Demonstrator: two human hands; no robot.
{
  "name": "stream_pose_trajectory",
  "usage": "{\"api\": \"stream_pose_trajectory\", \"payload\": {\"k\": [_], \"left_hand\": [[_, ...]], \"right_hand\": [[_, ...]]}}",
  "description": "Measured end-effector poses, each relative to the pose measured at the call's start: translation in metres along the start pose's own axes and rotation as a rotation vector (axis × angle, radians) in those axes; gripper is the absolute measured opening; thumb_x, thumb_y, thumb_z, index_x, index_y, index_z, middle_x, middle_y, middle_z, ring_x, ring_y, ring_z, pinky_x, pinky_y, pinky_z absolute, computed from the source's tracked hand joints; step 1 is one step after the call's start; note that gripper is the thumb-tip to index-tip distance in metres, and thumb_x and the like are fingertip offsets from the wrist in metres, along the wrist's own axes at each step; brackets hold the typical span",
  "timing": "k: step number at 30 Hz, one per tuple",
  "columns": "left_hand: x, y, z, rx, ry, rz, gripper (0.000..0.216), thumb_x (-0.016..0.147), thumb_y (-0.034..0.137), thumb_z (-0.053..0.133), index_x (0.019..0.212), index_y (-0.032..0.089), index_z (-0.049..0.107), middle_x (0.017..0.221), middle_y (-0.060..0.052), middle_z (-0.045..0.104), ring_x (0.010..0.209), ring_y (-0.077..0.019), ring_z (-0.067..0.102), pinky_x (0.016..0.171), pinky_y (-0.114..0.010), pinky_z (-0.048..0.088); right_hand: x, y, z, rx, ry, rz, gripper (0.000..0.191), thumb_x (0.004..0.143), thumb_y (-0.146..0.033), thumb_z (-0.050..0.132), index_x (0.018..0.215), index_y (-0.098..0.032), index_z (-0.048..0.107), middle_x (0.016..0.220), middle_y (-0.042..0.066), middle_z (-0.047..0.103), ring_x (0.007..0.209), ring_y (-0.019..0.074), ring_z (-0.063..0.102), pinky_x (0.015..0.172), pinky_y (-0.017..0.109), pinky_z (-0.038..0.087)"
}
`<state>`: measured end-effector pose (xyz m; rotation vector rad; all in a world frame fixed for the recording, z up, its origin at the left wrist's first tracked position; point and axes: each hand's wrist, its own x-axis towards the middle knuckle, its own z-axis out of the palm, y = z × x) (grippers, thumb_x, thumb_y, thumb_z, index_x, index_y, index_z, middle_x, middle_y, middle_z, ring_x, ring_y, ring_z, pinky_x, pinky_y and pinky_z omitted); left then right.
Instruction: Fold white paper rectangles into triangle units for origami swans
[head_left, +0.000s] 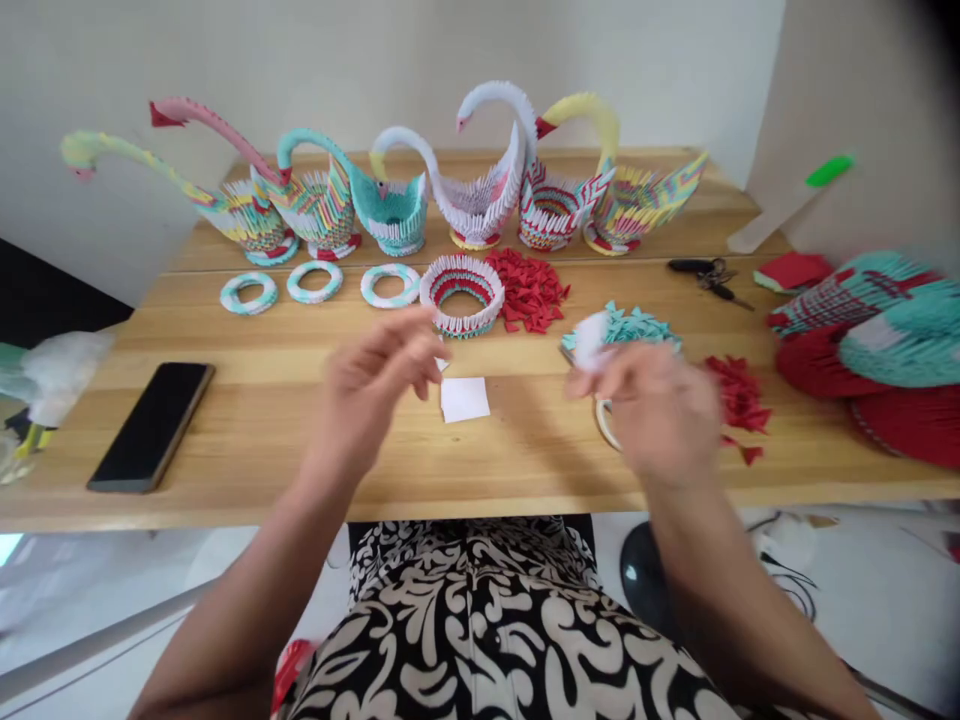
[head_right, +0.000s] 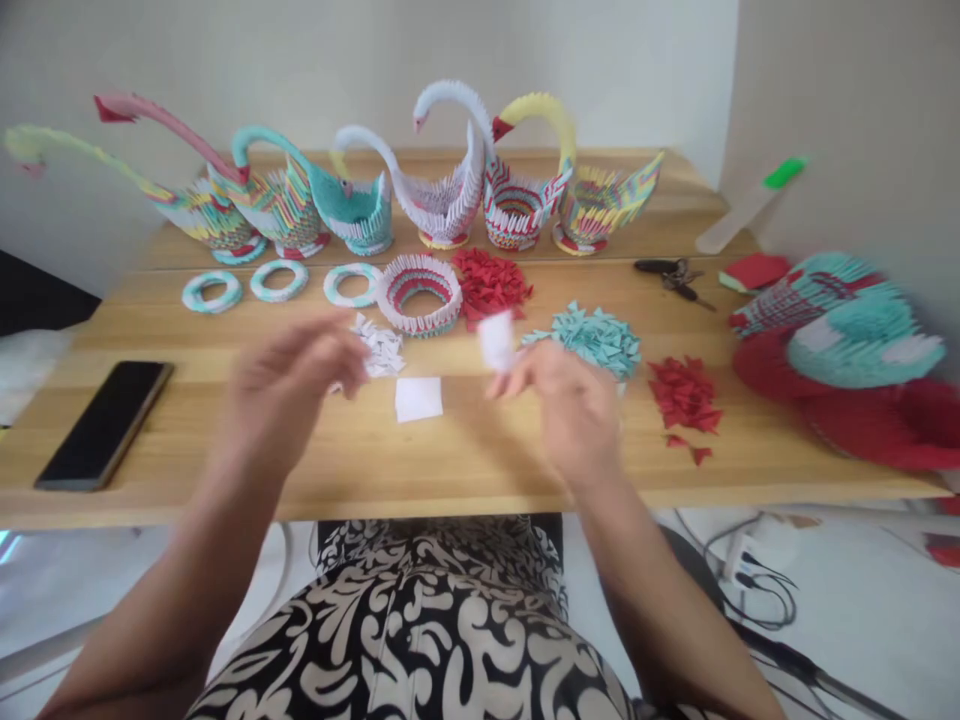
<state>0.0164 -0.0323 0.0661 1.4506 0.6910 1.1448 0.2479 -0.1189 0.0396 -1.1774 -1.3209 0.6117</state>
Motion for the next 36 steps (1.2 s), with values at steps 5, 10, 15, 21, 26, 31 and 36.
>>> {"api": "stream_pose_trajectory", "payload": {"k": [5,10,15,21,26,31,36], "left_hand": [[0.017,-0.041,0.018,0.368,-0.453,-0.203,0.031,0.091,0.041,0.050,0.099,0.017,0.069,0.083,-0.003,0.068,0.059,-0.0103,0.054,0.054,-0.021,0.043],[0.024,-0.041,0.029,0.411,-0.498,-0.211,0.033,0.089,0.042,0.051,0.074,0.015,0.063,0.061,0.002,0.055,0.056,-0.0096,0.048,0.051,-0.019,0.033],[0.036,-0.046,0.040,0.314,-0.448,-0.284,0.023,0.083,0.033,0.054,0.072,0.014,0.060,0.059,0.001,0.057,0.051,-0.0092,0.047,0.048,-0.019,0.033],[0.039,-0.055,0.037,0.304,-0.265,-0.247,0.023,0.085,0.035,0.053,0.073,0.016,0.056,0.060,0.000,0.061,0.053,-0.0108,0.052,0.052,-0.020,0.038],[0.033,-0.061,0.034,0.391,-0.237,-0.190,0.025,0.086,0.034,0.054,0.071,0.015,0.059,0.064,-0.001,0.061,0.059,-0.0118,0.054,0.056,-0.021,0.038],[0.032,-0.068,0.038,0.135,-0.251,-0.327,0.025,0.078,0.038,0.062,0.076,0.013,0.059,0.061,0.000,0.059,0.050,-0.0089,0.047,0.048,-0.020,0.035],[0.034,-0.074,0.038,-0.006,-0.184,-0.379,0.030,0.075,0.042,0.065,0.070,0.014,0.056,0.061,0.001,0.058,0.047,-0.0069,0.043,0.048,-0.020,0.035]], "right_hand": [[0.001,0.025,0.022,0.000,-0.139,0.021,0.047,0.098,-0.048,0.038,0.062,-0.020,0.052,0.064,0.003,0.062,0.065,0.0168,0.060,0.066,0.031,0.047],[0.010,0.025,0.022,-0.148,-0.190,0.020,0.050,0.097,-0.050,0.035,0.061,-0.020,0.051,0.063,0.002,0.060,0.062,0.0159,0.058,0.061,0.028,0.044],[0.023,0.025,0.021,-0.237,-0.216,-0.030,0.048,0.098,-0.044,0.034,0.063,-0.019,0.054,0.063,0.001,0.060,0.060,0.0140,0.056,0.059,0.026,0.042],[0.038,0.037,0.019,-0.242,-0.158,0.049,0.026,0.090,-0.036,0.057,0.112,-0.022,0.058,0.088,0.002,0.069,0.080,0.0167,0.064,0.071,0.027,0.047],[0.038,0.053,0.030,-0.262,-0.146,0.022,0.014,0.088,-0.032,0.060,0.093,-0.022,0.068,0.085,0.001,0.070,0.077,0.0162,0.064,0.073,0.028,0.048],[0.029,0.064,0.037,-0.145,-0.054,0.115,0.018,0.085,-0.031,0.063,0.099,-0.021,0.068,0.086,0.002,0.069,0.077,0.0164,0.064,0.070,0.027,0.051],[0.026,0.067,0.037,-0.120,-0.123,0.140,0.022,0.087,-0.030,0.060,0.106,-0.021,0.066,0.082,0.002,0.067,0.076,0.0160,0.063,0.071,0.027,0.051]]}}
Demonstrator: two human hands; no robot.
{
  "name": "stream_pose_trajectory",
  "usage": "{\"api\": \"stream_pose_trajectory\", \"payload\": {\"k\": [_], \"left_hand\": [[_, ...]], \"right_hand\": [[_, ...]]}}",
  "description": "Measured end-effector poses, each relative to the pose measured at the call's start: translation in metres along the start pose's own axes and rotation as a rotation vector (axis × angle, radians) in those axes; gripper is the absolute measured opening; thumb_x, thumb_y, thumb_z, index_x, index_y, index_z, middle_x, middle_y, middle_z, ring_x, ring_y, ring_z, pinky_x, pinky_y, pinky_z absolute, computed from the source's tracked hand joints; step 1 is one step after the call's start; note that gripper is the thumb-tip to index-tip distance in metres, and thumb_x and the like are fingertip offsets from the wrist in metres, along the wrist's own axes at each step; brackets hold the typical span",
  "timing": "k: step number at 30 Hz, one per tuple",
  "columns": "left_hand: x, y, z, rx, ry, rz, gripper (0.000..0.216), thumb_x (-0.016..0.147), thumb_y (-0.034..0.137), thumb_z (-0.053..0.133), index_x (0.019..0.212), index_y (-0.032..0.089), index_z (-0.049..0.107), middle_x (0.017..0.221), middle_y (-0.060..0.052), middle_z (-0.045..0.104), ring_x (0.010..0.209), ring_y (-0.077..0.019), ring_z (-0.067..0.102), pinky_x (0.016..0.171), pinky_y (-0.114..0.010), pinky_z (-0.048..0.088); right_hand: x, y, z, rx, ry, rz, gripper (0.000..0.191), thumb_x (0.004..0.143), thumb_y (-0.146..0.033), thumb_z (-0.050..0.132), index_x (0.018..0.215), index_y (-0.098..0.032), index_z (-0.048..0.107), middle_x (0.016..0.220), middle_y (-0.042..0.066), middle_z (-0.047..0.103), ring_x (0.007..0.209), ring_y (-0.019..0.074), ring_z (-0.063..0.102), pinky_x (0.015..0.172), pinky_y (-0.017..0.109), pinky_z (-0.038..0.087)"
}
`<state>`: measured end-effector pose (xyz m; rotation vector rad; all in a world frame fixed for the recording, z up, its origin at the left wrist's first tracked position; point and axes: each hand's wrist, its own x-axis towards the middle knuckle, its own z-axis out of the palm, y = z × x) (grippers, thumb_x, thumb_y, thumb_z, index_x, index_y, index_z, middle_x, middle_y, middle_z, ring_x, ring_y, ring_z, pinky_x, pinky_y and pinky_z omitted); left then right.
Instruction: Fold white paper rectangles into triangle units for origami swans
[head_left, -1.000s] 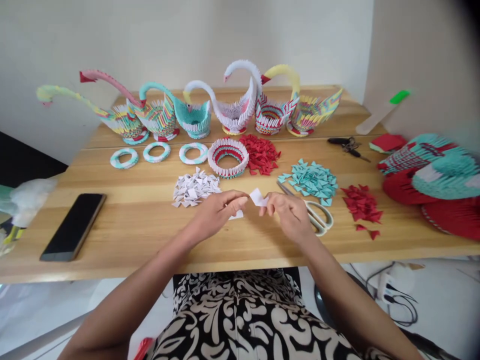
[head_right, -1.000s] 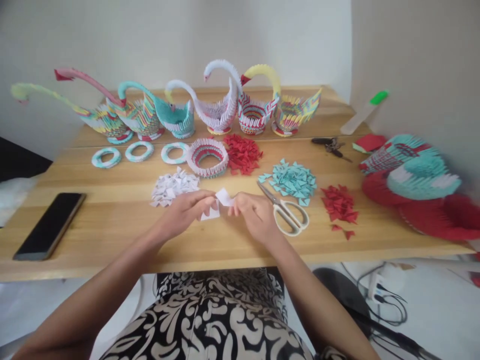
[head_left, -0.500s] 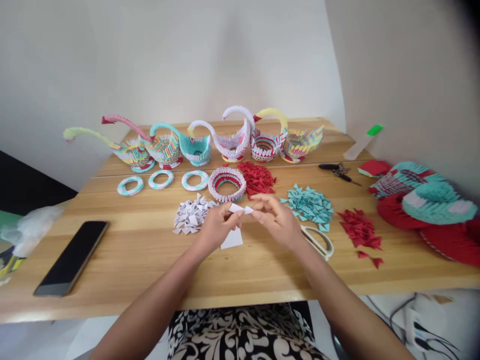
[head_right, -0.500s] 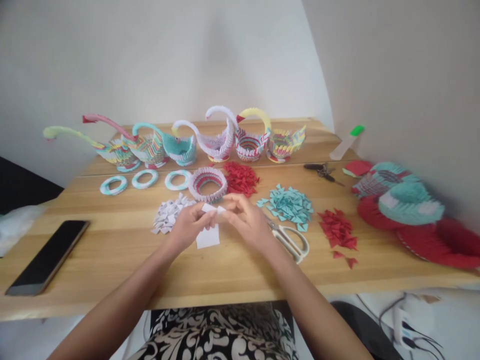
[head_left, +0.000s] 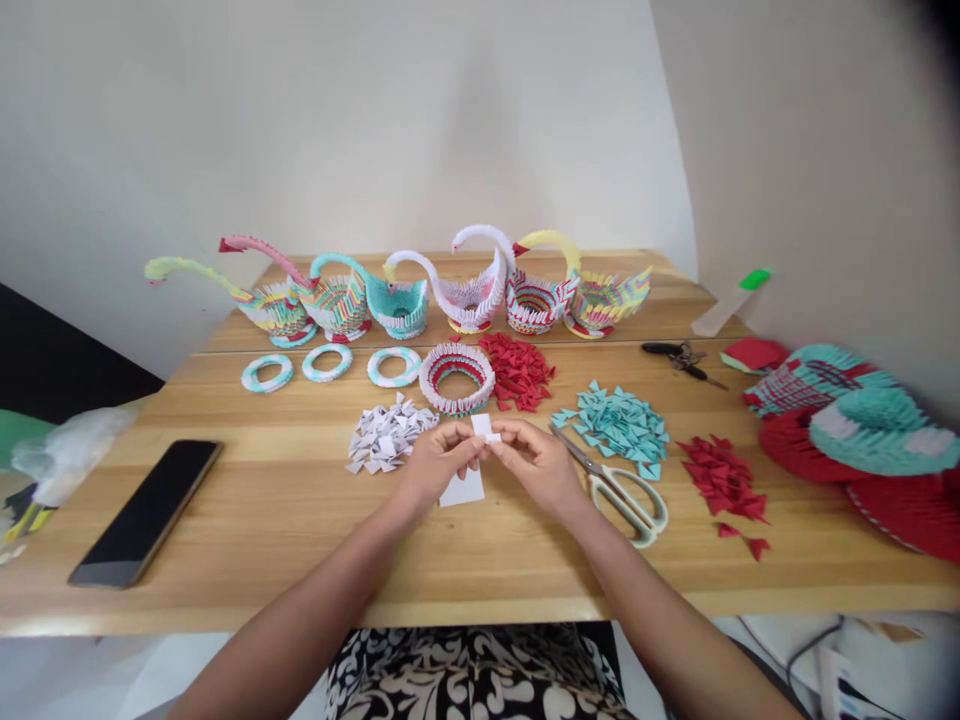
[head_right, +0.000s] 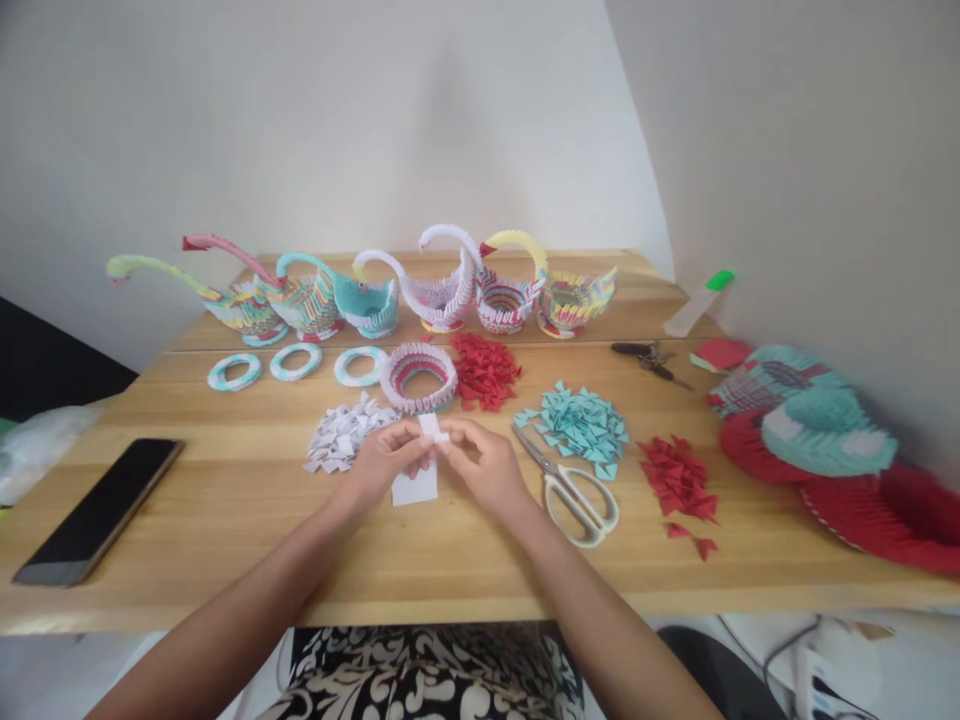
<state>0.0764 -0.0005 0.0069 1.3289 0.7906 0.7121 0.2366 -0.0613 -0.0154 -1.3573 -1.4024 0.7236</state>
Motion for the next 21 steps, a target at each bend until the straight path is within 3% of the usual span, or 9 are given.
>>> {"api": "stream_pose_trajectory", "payload": {"k": [4,7,11,17,21], "left_hand": [[-0.0006,-0.0022,-0.0033,0.136,-0.053,-0.007,0.027,0.074,0.040,0.065,0.069,0.014,0.057,0.058,0.003,0.054,0.047,-0.0070,0.044,0.048,-0.020,0.035],[-0.0028,-0.0020,-0.0023,0.245,-0.089,-0.026,0.022,0.074,0.036,0.063,0.071,0.014,0.060,0.061,0.001,0.058,0.051,-0.0083,0.049,0.049,-0.020,0.038],[-0.0036,-0.0009,-0.0003,0.141,-0.027,-0.076,0.022,0.074,0.036,0.063,0.075,0.014,0.059,0.062,-0.001,0.064,0.050,-0.0092,0.053,0.051,-0.020,0.043],[-0.0013,0.0022,-0.0035,0.104,-0.008,-0.108,0.026,0.074,0.038,0.064,0.075,0.012,0.064,0.056,-0.003,0.065,0.046,-0.0094,0.053,0.049,-0.020,0.042],[-0.0013,0.0042,-0.0044,0.083,0.014,-0.109,0.025,0.072,0.037,0.066,0.071,0.012,0.064,0.053,-0.002,0.063,0.043,-0.0087,0.051,0.046,-0.020,0.040]], "right_hand": [[0.0000,-0.0032,-0.0018,-0.014,-0.033,-0.013,0.027,0.085,-0.030,0.062,0.111,-0.024,0.064,0.093,0.003,0.068,0.083,0.0167,0.064,0.077,0.029,0.051],[-0.0001,-0.0060,-0.0037,-0.029,-0.001,-0.029,0.017,0.085,-0.030,0.063,0.099,-0.022,0.066,0.093,0.003,0.068,0.081,0.0163,0.064,0.075,0.029,0.051],[-0.0003,-0.0067,-0.0043,-0.049,0.034,-0.041,0.011,0.086,-0.030,0.061,0.082,-0.020,0.065,0.079,0.002,0.066,0.073,0.0154,0.062,0.071,0.027,0.050],[-0.0009,-0.0068,-0.0030,-0.135,0.059,-0.094,0.008,0.086,-0.027,0.061,0.086,-0.020,0.065,0.080,0.002,0.067,0.073,0.0159,0.062,0.069,0.027,0.050],[0.0004,-0.0087,-0.0047,-0.233,0.071,-0.254,0.010,0.089,-0.022,0.057,0.088,-0.023,0.067,0.082,0.004,0.068,0.077,0.0173,0.062,0.070,0.031,0.050]]}}
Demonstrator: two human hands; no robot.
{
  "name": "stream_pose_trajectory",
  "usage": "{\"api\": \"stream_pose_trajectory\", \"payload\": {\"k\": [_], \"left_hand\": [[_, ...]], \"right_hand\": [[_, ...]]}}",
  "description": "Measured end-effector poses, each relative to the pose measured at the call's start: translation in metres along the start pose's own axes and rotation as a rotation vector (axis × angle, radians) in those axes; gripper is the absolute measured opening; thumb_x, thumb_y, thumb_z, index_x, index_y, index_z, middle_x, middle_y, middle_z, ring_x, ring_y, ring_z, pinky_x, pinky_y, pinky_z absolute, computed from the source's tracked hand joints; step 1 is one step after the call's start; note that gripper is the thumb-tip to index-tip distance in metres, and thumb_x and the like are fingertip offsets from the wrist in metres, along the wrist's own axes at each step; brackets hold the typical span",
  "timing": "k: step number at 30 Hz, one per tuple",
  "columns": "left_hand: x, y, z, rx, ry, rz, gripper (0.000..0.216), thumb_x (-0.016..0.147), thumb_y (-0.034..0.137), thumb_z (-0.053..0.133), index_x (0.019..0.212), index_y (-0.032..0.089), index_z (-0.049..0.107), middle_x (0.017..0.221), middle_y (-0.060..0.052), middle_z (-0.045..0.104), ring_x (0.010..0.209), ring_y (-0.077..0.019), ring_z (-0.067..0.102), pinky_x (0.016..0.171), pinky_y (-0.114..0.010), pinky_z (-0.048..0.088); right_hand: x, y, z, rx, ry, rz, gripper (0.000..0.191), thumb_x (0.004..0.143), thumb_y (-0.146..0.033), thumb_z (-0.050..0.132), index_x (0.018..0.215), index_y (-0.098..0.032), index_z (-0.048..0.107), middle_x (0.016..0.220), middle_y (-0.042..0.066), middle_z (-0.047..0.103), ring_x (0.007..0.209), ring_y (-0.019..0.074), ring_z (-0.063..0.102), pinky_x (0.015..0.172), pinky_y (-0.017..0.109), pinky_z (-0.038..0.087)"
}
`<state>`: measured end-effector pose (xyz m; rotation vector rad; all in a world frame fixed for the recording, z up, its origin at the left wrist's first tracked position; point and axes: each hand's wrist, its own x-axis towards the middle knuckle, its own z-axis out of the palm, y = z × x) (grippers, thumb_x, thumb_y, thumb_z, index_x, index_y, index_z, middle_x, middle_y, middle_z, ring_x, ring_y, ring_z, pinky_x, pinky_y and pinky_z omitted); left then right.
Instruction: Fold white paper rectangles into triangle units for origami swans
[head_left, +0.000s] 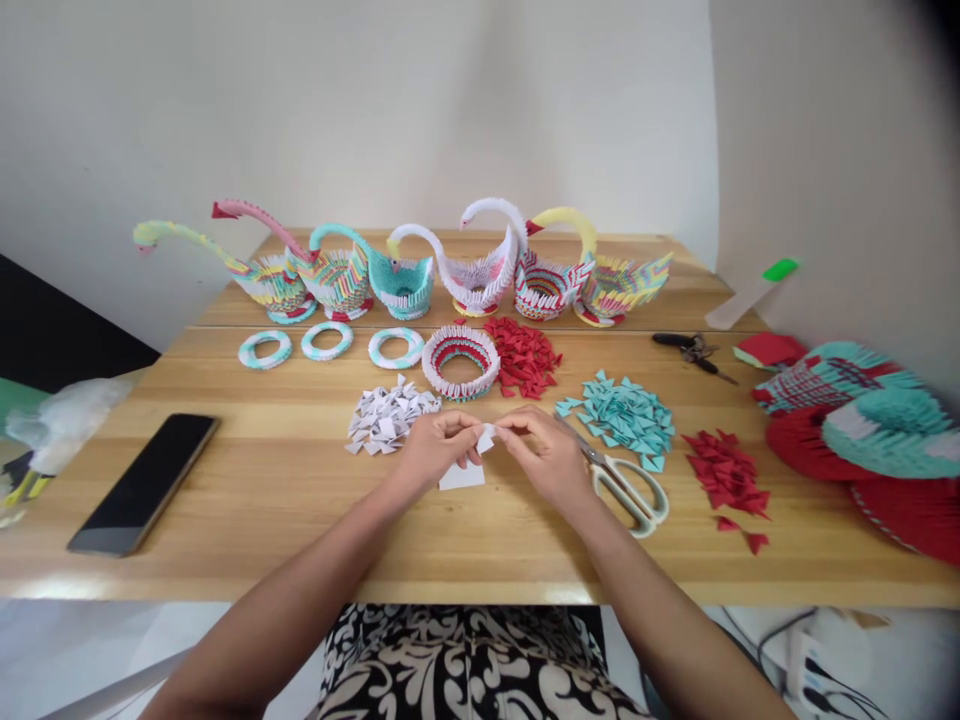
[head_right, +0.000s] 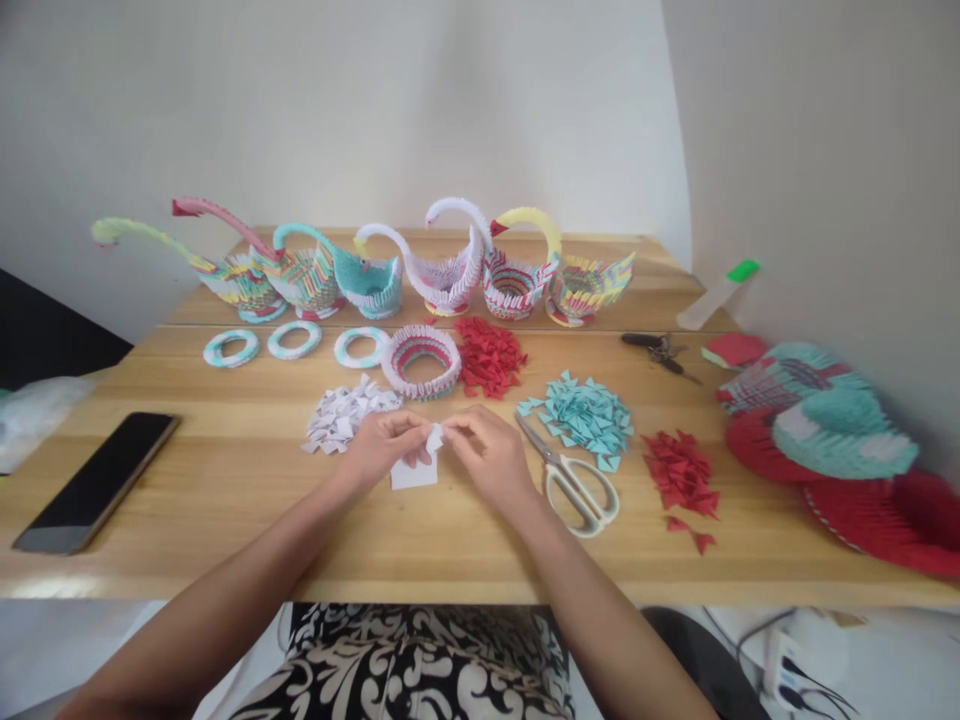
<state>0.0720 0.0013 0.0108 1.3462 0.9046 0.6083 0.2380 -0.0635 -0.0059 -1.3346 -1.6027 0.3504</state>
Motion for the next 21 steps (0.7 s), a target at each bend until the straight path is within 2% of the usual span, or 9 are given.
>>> {"api": "stream_pose_trajectory", "payload": {"k": [4,6,9,15,19,21], "left_hand": [[-0.0007,0.0007,0.0003,-0.125,-0.007,-0.034,0.022,0.068,0.033,0.068,0.066,0.012,0.062,0.052,-0.002,0.063,0.041,-0.0091,0.052,0.044,-0.020,0.040],[-0.0008,0.0006,0.0003,-0.242,-0.039,-0.077,0.021,0.067,0.032,0.068,0.066,0.012,0.060,0.056,-0.003,0.064,0.044,-0.0108,0.057,0.043,-0.020,0.040],[-0.0010,0.0004,-0.0011,-0.338,-0.079,-0.129,0.022,0.066,0.032,0.070,0.066,0.012,0.059,0.057,-0.003,0.064,0.047,-0.0118,0.060,0.043,-0.019,0.040],[-0.0004,0.0013,-0.0057,-0.256,-0.158,-0.072,0.035,0.069,0.043,0.074,0.073,0.011,0.063,0.064,-0.004,0.066,0.054,-0.0131,0.064,0.050,-0.021,0.047],[0.0015,0.0019,-0.0048,-0.178,-0.106,-0.026,0.035,0.068,0.044,0.075,0.068,0.011,0.062,0.056,-0.002,0.063,0.046,-0.0101,0.058,0.047,-0.019,0.045],[0.0023,0.0028,-0.0049,-0.156,-0.045,0.018,0.034,0.068,0.043,0.075,0.068,0.012,0.061,0.052,-0.001,0.062,0.044,-0.0096,0.056,0.045,-0.019,0.044]], "right_hand": [[0.0025,-0.0021,-0.0044,-0.090,-0.018,-0.223,0.022,0.091,-0.016,0.052,0.091,-0.025,0.072,0.087,0.005,0.069,0.080,0.0180,0.062,0.070,0.032,0.050],[0.0026,-0.0036,-0.0063,-0.145,-0.021,-0.285,0.024,0.091,-0.015,0.051,0.091,-0.025,0.073,0.085,0.006,0.069,0.078,0.0177,0.062,0.068,0.031,0.049],[0.0008,-0.0042,-0.0083,-0.212,-0.038,-0.305,0.023,0.092,-0.018,0.051,0.092,-0.025,0.073,0.084,0.005,0.070,0.078,0.0178,0.062,0.067,0.031,0.048],[-0.0032,0.0017,-0.0089,-0.259,-0.058,-0.349,0.022,0.093,-0.018,0.052,0.097,-0.025,0.072,0.086,0.005,0.069,0.079,0.0181,0.060,0.069,0.031,0.048],[-0.0020,0.0024,-0.0080,-0.213,-0.092,-0.342,0.023,0.093,-0.018,0.051,0.099,-0.026,0.072,0.091,0.006,0.070,0.085,0.0189,0.061,0.074,0.033,0.049],[0.0013,-0.0008,-0.0103,-0.115,-0.094,-0.257,0.024,0.093,-0.021,0.050,0.101,-0.026,0.072,0.101,0.006,0.070,0.094,0.0197,0.061,0.083,0.036,0.049]]}}
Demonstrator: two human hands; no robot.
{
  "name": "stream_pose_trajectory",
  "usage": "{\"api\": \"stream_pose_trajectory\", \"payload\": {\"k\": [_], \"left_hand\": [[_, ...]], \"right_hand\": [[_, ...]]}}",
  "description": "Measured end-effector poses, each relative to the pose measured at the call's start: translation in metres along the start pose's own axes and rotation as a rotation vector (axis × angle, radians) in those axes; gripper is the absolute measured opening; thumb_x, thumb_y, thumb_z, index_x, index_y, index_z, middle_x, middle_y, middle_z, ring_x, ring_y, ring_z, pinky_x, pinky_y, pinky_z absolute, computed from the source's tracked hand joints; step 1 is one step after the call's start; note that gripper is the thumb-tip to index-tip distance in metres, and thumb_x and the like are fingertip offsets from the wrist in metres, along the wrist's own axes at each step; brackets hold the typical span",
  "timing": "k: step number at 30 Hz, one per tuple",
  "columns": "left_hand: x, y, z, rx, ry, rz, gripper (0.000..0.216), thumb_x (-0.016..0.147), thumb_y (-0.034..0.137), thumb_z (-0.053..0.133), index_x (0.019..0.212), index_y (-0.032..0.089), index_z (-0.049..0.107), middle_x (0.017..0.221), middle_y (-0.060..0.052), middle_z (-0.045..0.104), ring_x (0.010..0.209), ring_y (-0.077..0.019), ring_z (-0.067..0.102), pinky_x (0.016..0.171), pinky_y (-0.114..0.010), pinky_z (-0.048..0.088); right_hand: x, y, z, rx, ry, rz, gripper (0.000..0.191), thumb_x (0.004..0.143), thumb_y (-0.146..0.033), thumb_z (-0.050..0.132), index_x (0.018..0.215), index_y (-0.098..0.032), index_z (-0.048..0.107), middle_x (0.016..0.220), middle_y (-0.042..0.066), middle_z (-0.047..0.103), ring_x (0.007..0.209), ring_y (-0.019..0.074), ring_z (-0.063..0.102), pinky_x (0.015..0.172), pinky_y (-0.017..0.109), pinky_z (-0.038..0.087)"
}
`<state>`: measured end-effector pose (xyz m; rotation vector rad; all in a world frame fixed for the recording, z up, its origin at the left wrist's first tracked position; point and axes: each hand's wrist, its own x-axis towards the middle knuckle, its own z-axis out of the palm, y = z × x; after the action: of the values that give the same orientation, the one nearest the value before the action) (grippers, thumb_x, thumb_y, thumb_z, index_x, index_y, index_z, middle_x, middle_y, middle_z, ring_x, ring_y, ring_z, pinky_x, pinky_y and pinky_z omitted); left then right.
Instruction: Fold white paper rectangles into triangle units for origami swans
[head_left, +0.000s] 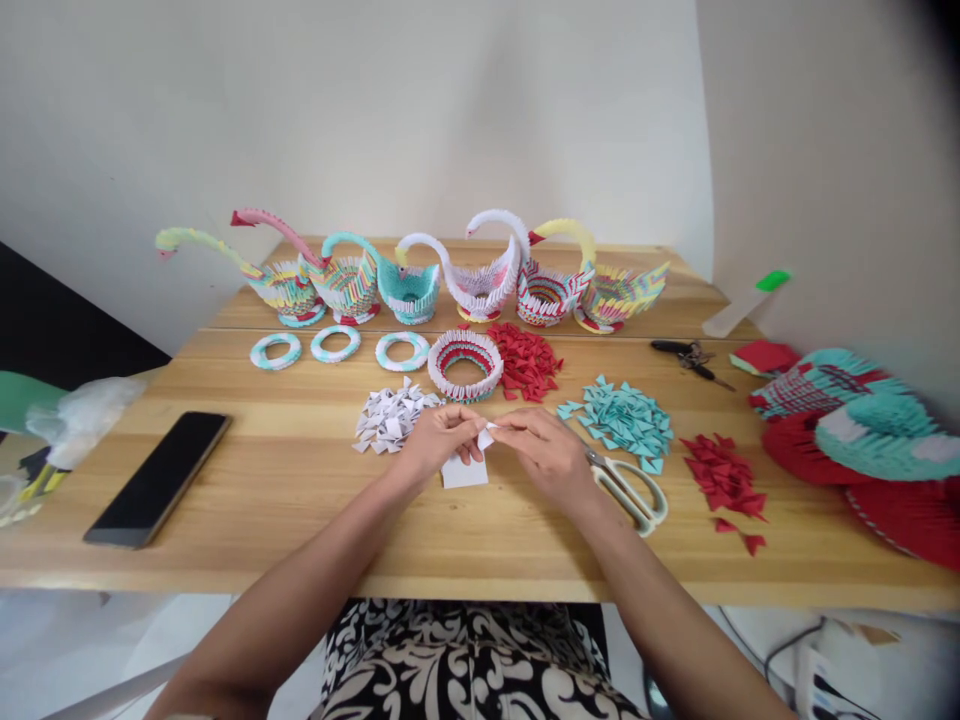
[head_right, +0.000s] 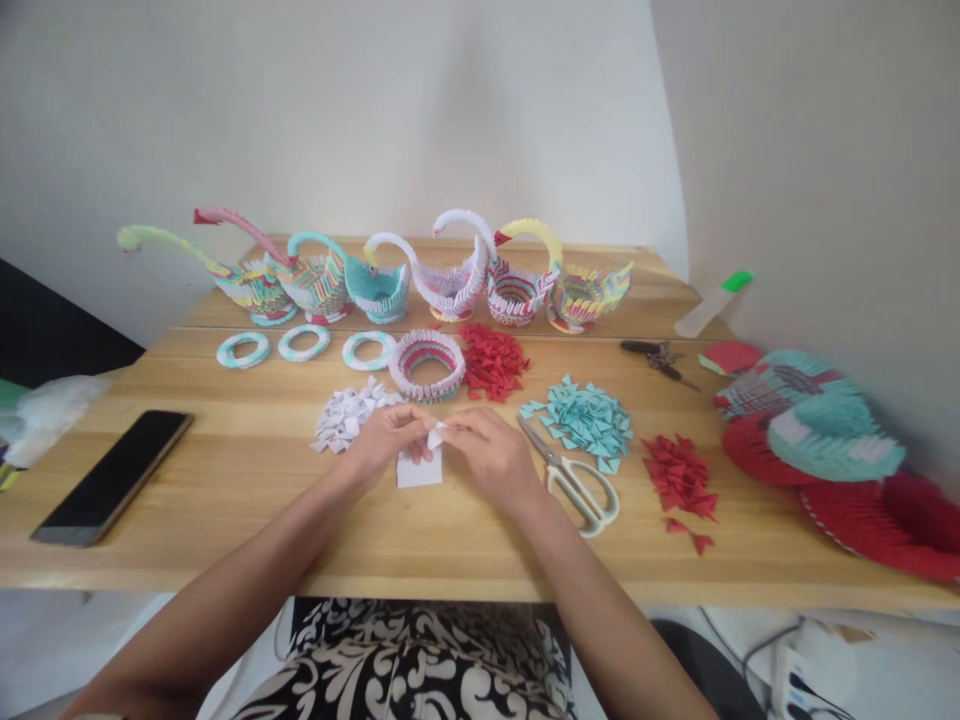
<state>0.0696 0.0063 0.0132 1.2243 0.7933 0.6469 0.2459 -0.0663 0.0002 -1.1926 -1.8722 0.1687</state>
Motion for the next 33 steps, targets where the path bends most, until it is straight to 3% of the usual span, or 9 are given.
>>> {"api": "stream_pose_trajectory", "payload": {"k": [3,6,10,13,17,23,29,31,33], "left_hand": [[0.001,0.005,0.000,0.025,0.060,0.086,0.031,0.070,0.042,0.072,0.070,0.012,0.062,0.051,-0.001,0.062,0.044,-0.0092,0.056,0.045,-0.018,0.044],[0.002,0.015,0.001,0.070,0.038,0.156,0.028,0.072,0.039,0.070,0.072,0.012,0.063,0.052,-0.001,0.063,0.045,-0.0091,0.055,0.047,-0.018,0.045],[0.008,0.030,0.004,0.124,0.032,0.234,0.024,0.073,0.037,0.068,0.074,0.013,0.063,0.053,0.001,0.061,0.048,-0.0100,0.057,0.048,-0.018,0.046],[0.016,0.032,0.003,0.141,0.071,0.290,0.024,0.075,0.038,0.065,0.075,0.014,0.061,0.055,0.001,0.061,0.049,-0.0103,0.056,0.049,-0.019,0.045],[0.025,0.019,-0.002,0.202,0.103,0.353,0.025,0.077,0.040,0.061,0.075,0.015,0.060,0.059,0.001,0.061,0.051,-0.0103,0.053,0.051,-0.020,0.043],[0.022,0.004,-0.006,0.384,0.077,0.383,0.016,0.075,0.030,0.061,0.067,0.015,0.059,0.057,0.003,0.053,0.053,-0.0086,0.043,0.050,-0.019,0.031],[0.021,0.005,-0.008,0.146,0.154,0.300,0.028,0.075,0.042,0.064,0.075,0.014,0.063,0.054,0.003,0.050,0.048,-0.0079,0.041,0.048,-0.020,0.032],[0.022,0.004,-0.008,0.098,0.190,0.296,0.031,0.074,0.044,0.065,0.077,0.014,0.064,0.054,0.003,0.050,0.048,-0.0078,0.040,0.048,-0.020,0.032],[0.023,0.002,-0.007,0.100,0.189,0.306,0.032,0.073,0.045,0.066,0.076,0.014,0.065,0.053,0.003,0.049,0.048,-0.0078,0.039,0.048,-0.020,0.031]], "right_hand": [[0.011,-0.006,-0.008,0.284,0.000,0.300,0.028,0.095,-0.031,0.047,0.117,-0.025,0.064,0.112,0.007,0.067,0.102,0.0201,0.062,0.087,0.036,0.050],[0.025,-0.011,-0.014,0.463,-0.074,0.500,0.033,0.094,-0.041,0.047,0.114,-0.020,0.064,0.100,0.006,0.069,0.088,0.0179,0.064,0.075,0.029,0.051],[0.045,-0.009,-0.008,0.433,-0.093,0.512,0.031,0.086,-0.046,0.058,0.082,-0.016,0.066,0.070,0.000,0.062,0.063,0.0127,0.055,0.058,0.023,0.043],[0.057,0.000,0.000,0.484,-0.020,0.560,0.033,0.082,-0.048,0.062,0.074,-0.016,0.062,0.059,-0.002,0.056,0.055,0.0110,0.050,0.054,0.023,0.039],[0.065,0.014,0.008,0.564,-0.028,0.552,0.032,0.079,-0.047,0.064,0.071,-0.016,0.060,0.062,-0.002,0.057,0.055,0.0110,0.051,0.055,0.023,0.039],[0.054,0.023,0.014,0.300,0.023,0.366,0.020,0.082,-0.036,0.063,0.074,-0.018,0.065,0.070,0.000,0.062,0.066,0.0133,0.053,0.062,0.024,0.038],[0.046,0.024,0.011,0.395,0.069,0.335,0.036,0.096,-0.043,0.039,0.093,-0.018,0.065,0.079,0.003,0.064,0.071,0.0152,0.057,0.066,0.025,0.043],[0.045,0.026,0.015,0.476,0.019,0.355,0.032,0.092,-0.045,0.048,0.100,-0.018,0.064,0.084,0.003,0.065,0.077,0.0165,0.059,0.069,0.026,0.045],[0.043,0.027,0.022,0.461,0.030,0.381,0.026,0.086,-0.043,0.060,0.092,-0.019,0.065,0.080,0.001,0.064,0.074,0.0157,0.058,0.067,0.025,0.044]]}}
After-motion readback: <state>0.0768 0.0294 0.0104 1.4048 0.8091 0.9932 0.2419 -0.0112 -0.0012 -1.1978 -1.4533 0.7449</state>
